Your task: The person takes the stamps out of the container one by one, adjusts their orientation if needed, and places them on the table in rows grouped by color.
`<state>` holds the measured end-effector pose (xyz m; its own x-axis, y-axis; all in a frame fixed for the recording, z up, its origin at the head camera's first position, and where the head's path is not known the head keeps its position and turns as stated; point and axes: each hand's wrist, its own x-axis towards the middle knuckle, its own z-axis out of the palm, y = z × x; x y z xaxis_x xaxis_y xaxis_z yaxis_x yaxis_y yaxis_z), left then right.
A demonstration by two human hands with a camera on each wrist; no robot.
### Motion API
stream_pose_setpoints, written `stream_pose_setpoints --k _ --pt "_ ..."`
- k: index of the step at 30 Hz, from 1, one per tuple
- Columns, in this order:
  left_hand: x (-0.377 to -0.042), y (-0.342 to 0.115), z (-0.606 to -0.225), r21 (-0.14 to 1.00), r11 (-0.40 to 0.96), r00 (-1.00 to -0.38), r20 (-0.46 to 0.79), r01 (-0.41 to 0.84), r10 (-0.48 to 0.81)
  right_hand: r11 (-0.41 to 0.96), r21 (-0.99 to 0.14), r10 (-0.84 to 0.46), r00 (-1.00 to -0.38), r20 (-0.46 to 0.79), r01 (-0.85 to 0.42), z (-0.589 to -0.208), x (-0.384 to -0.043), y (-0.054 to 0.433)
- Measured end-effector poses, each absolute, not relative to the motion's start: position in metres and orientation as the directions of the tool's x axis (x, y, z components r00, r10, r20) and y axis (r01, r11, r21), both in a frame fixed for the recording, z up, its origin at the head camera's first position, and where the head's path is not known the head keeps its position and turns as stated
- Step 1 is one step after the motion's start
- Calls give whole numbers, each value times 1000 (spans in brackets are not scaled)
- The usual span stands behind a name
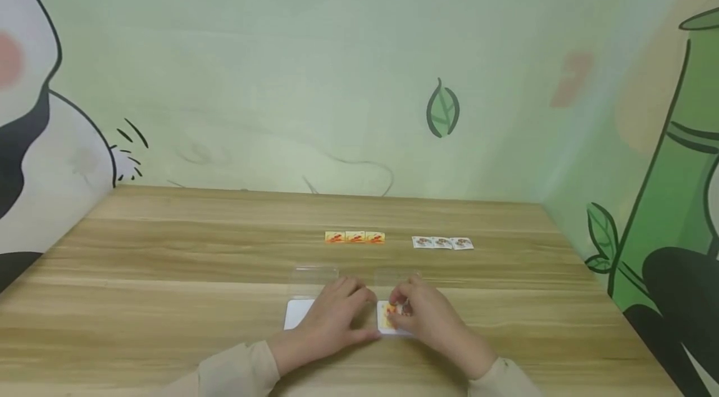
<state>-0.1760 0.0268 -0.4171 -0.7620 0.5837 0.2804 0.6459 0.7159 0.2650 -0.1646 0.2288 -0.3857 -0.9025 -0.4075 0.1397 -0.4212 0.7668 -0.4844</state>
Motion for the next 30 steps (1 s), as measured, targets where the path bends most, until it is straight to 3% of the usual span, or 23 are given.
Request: stream_pose_setpoints --k 30 --pt "-174 27 -416 245 726 -765 262 643 589 780 -500 -370 -922 117 -376 -384 -162 225"
